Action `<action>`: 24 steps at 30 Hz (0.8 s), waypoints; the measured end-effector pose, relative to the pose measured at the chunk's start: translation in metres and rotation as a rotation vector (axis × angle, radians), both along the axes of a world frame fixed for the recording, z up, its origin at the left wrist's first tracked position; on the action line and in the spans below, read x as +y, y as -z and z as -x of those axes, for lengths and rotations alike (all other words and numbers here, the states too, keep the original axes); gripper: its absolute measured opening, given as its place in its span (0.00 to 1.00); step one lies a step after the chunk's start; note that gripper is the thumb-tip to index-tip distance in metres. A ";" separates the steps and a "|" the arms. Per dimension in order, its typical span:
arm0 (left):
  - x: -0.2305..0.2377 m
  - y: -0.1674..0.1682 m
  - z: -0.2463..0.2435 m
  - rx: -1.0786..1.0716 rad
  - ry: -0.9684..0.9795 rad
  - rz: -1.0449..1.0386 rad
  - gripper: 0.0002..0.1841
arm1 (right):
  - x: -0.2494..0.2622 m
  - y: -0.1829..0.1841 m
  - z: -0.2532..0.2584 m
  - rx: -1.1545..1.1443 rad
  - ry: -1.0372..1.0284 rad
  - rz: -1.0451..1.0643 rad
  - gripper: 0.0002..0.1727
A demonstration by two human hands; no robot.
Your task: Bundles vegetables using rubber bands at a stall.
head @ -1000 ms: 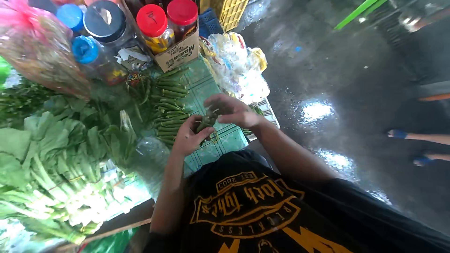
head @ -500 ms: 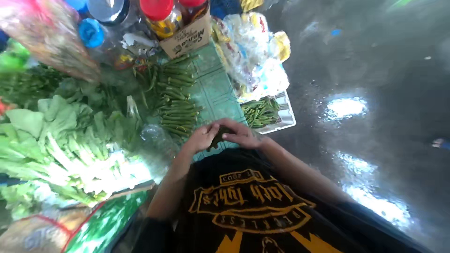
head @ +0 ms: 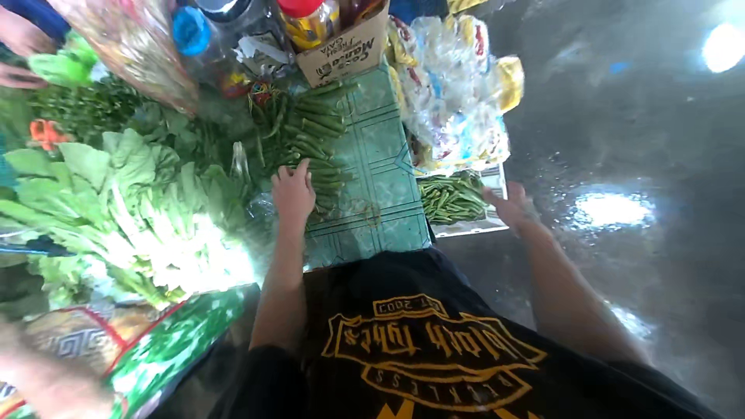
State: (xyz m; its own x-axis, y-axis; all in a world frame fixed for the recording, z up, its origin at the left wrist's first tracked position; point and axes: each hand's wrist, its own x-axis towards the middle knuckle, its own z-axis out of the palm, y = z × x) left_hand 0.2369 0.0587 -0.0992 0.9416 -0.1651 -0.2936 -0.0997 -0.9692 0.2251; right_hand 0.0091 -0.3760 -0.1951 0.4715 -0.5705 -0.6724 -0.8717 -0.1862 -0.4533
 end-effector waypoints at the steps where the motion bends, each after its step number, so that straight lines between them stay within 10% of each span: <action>1: 0.002 0.002 -0.009 0.026 -0.025 -0.074 0.22 | 0.010 -0.005 -0.008 -0.031 0.017 0.103 0.47; 8: -0.007 0.009 0.000 0.008 -0.123 -0.069 0.24 | 0.130 -0.072 -0.140 -0.613 -0.390 0.082 0.19; 14: -0.001 0.013 0.021 0.007 -0.094 0.013 0.21 | 0.231 -0.066 -0.289 -0.475 -0.888 0.288 0.30; 24: -0.002 0.010 0.037 -0.025 -0.195 0.388 0.25 | 0.244 -0.067 -0.310 -0.293 -1.149 0.445 0.36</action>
